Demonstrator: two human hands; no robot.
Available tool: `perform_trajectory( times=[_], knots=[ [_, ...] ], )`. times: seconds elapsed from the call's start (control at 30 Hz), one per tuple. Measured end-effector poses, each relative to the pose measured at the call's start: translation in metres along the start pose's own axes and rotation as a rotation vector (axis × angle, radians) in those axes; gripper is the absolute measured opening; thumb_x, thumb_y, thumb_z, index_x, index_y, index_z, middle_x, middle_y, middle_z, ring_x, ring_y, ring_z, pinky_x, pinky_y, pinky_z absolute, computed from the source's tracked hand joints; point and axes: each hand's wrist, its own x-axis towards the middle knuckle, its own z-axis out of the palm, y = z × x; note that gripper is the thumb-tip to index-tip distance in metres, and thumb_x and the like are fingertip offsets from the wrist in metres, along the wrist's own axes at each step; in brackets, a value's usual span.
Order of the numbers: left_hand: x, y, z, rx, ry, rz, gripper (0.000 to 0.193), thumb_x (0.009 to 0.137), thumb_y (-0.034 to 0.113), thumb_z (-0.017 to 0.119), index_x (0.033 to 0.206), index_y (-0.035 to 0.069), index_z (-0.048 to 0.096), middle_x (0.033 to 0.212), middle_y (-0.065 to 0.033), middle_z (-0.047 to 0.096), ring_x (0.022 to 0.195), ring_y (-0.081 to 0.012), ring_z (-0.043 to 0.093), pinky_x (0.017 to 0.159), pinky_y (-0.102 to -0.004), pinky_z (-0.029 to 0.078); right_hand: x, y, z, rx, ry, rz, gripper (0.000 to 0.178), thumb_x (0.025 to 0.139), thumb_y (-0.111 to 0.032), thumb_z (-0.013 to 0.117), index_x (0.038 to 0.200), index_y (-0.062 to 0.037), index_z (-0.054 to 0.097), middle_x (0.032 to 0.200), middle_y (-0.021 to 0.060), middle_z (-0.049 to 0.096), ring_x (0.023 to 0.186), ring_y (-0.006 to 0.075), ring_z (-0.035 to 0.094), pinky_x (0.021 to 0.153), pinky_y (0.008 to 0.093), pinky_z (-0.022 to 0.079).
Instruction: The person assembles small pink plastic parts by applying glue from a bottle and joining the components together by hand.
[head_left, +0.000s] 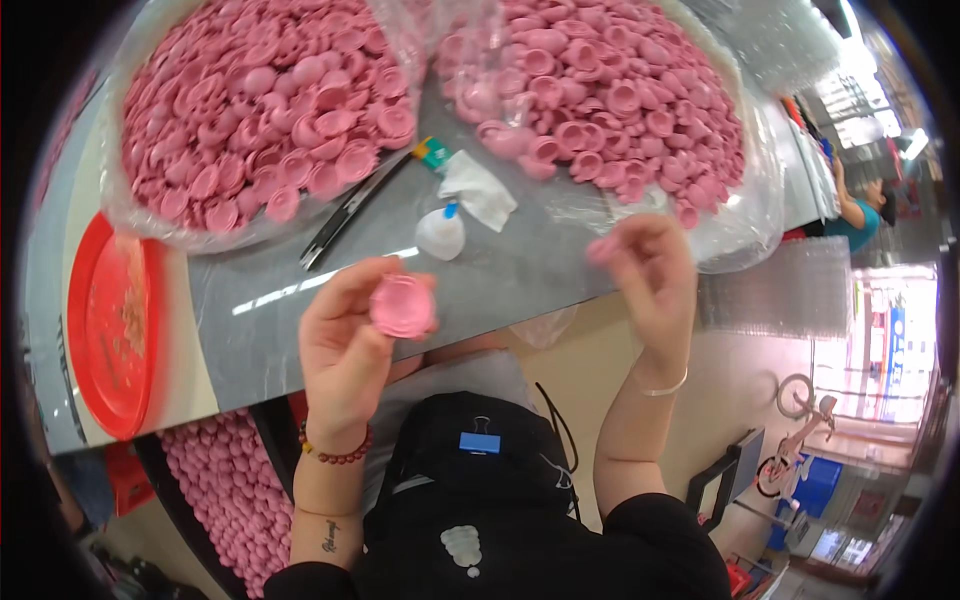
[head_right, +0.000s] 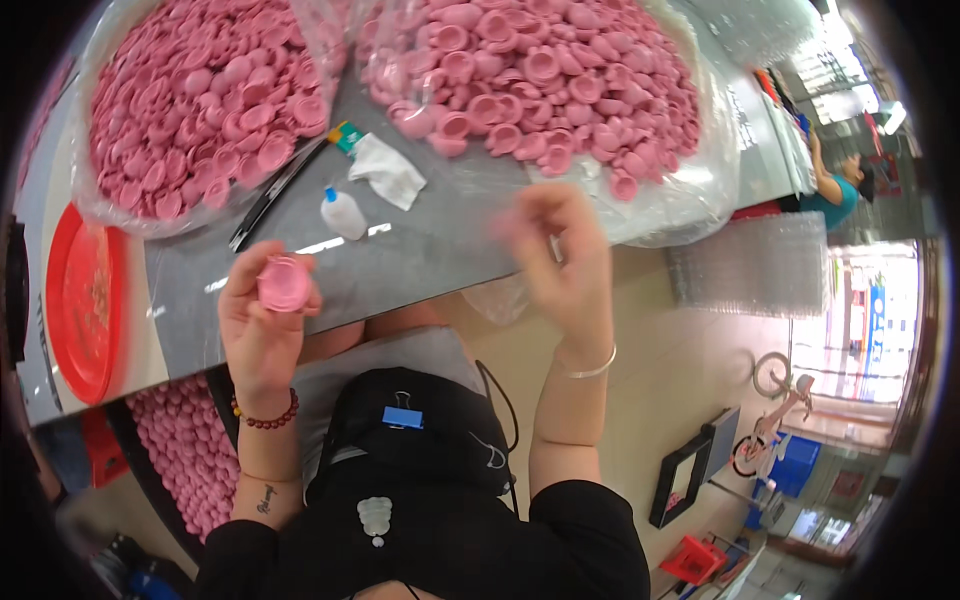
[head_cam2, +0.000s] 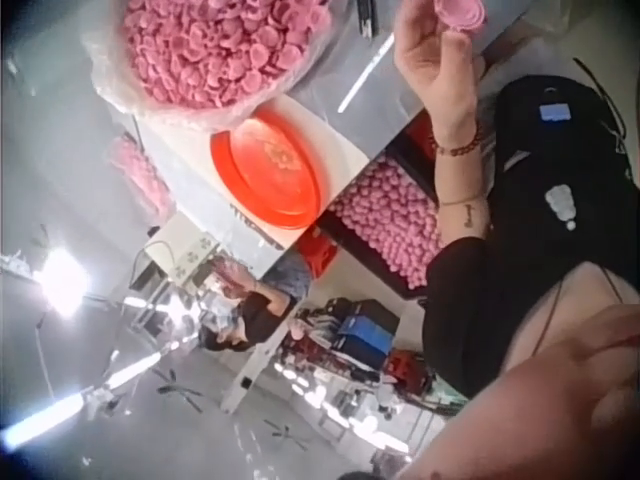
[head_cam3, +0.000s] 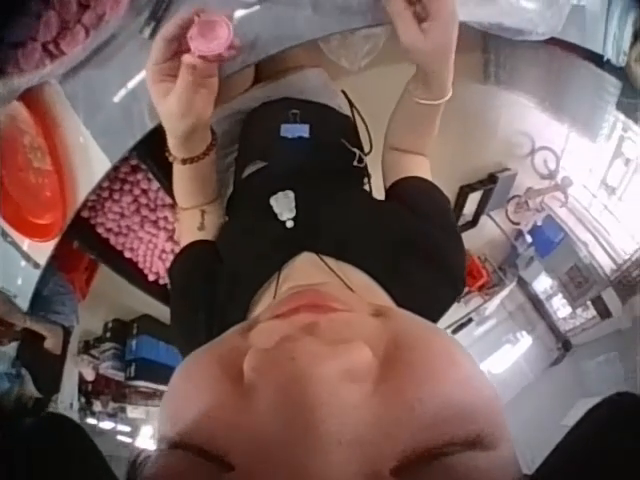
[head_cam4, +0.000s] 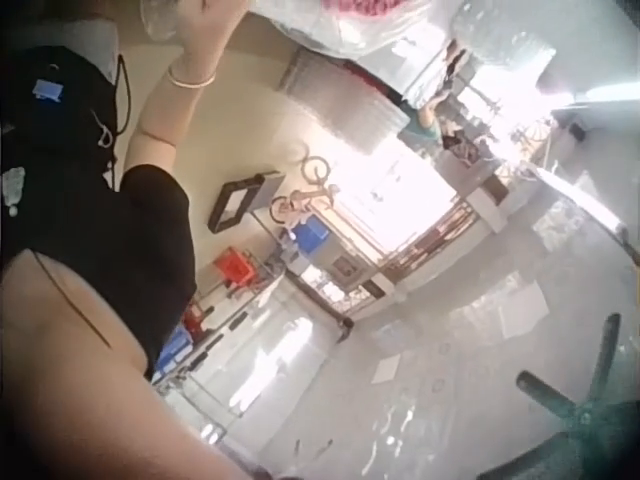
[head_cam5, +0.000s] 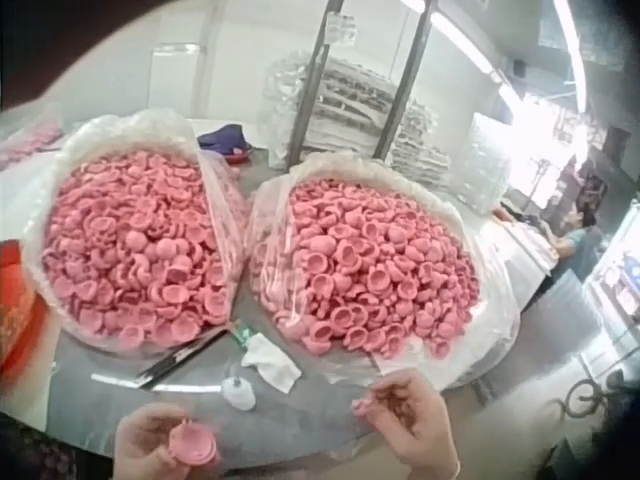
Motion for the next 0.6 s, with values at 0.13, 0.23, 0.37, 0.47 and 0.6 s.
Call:
perform_trajectory(
  times=[0.13,0.23,0.37,0.47,0.6],
  knots=[
    [0.001,0.000,0.008,0.158,0.069,-0.083,0.052,0.077,0.023,0.063,0.116,-0.004,0.041,0.104,-0.0191,0.055,0.080,-0.0169,0.056,0.071,-0.0270,0.046,-0.009,-0.006,0.036,-0.091,-0.442,0.142,0.008,0.079,0.002,0.053,0.085,0.0027,0.056,0.078,0.0055,0.056,0.066,0.0072,0.055,0.061,0.0200,0.044],
    [0.002,0.001,0.008,0.126,0.085,-0.086,0.050,0.077,0.020,0.063,0.115,-0.004,0.042,0.105,-0.0189,0.055,0.083,-0.0165,0.056,0.073,-0.0272,0.046,-0.003,0.004,0.042,-0.255,-0.365,0.013,0.008,0.077,0.001,0.055,0.085,0.0010,0.058,0.083,0.0067,0.055,0.061,0.0069,0.054,0.054,0.0191,0.043],
    [0.005,0.002,0.009,0.125,0.095,-0.078,0.050,0.077,0.019,0.063,0.116,-0.004,0.041,0.106,-0.0178,0.054,0.089,-0.0155,0.055,0.075,-0.0255,0.044,0.001,-0.016,0.042,-0.255,-0.245,0.010,0.014,0.073,-0.001,0.059,0.086,-0.0022,0.061,0.086,0.0075,0.055,0.059,0.0069,0.050,0.046,0.0166,0.039],
    [0.004,0.002,0.010,0.115,0.102,-0.058,0.050,0.077,0.018,0.063,0.116,-0.005,0.041,0.107,-0.0169,0.054,0.094,-0.0157,0.054,0.078,-0.0249,0.043,0.003,-0.016,0.031,-0.407,-0.439,-0.007,0.022,0.067,0.001,0.063,0.088,-0.0031,0.061,0.086,0.0067,0.055,0.061,0.0067,0.048,0.044,0.0164,0.037],
    [0.006,0.005,0.007,0.008,0.045,-0.076,0.041,0.077,-0.001,0.057,0.115,-0.006,0.041,0.113,-0.0159,0.050,0.103,-0.0188,0.051,0.087,-0.0296,0.042,0.002,-0.014,0.035,-0.472,-0.452,-0.108,0.028,0.062,0.002,0.065,0.089,-0.0014,0.061,0.087,0.0070,0.055,0.065,0.0068,0.047,0.044,0.0160,0.035]
  ],
)
